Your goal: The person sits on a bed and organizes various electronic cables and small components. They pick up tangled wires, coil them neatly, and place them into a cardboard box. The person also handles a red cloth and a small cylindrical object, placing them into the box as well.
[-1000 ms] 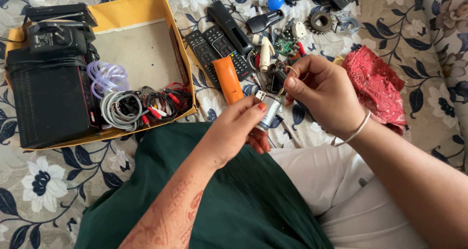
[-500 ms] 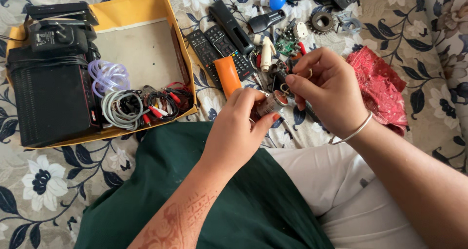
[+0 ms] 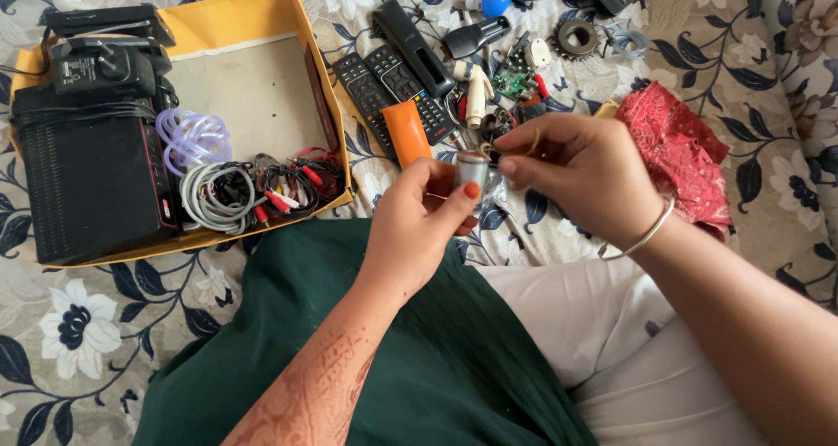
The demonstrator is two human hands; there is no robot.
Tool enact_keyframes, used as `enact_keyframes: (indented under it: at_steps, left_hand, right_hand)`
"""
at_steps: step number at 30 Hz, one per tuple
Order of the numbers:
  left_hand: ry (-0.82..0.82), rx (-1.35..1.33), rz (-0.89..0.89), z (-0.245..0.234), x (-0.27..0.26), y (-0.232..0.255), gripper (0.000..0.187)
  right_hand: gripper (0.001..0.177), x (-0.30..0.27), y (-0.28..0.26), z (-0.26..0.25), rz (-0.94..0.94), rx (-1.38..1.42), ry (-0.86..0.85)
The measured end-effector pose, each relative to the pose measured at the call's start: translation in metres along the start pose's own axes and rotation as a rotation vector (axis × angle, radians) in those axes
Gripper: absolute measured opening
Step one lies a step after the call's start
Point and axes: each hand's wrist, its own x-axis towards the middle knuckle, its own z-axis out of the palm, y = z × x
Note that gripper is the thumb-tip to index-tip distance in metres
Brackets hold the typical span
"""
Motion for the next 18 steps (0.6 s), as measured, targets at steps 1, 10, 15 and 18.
enact_keyframes:
  at_steps: [1,10,15,18]
  left_hand:
    - [-0.001,-0.125,-0.046,0.001,0.001,-0.003,0.028]
    - [0.056,-0.555,-0.177,0.009,0.001,-0.017,0.02]
    - [0.006,-0.701,-0.199,0.007,0.004,-0.021,0.028]
    - [0.032,-0.889,-0.247,0.004,0.003,-0.021,0.032]
  right_hand:
    - [0.023,-0.003,-0.002,0.004,0.003,-0.06,0.006]
    - [0.022,-0.018,-0.017,0.04,-0.42,-0.391,0.045]
    - [0.024,-0.018,-0.015,0.049,-0.605,-0.523,0.11]
    - [0.021,-0.017,-0.013,0.05,-0.61,-0.534,0.141]
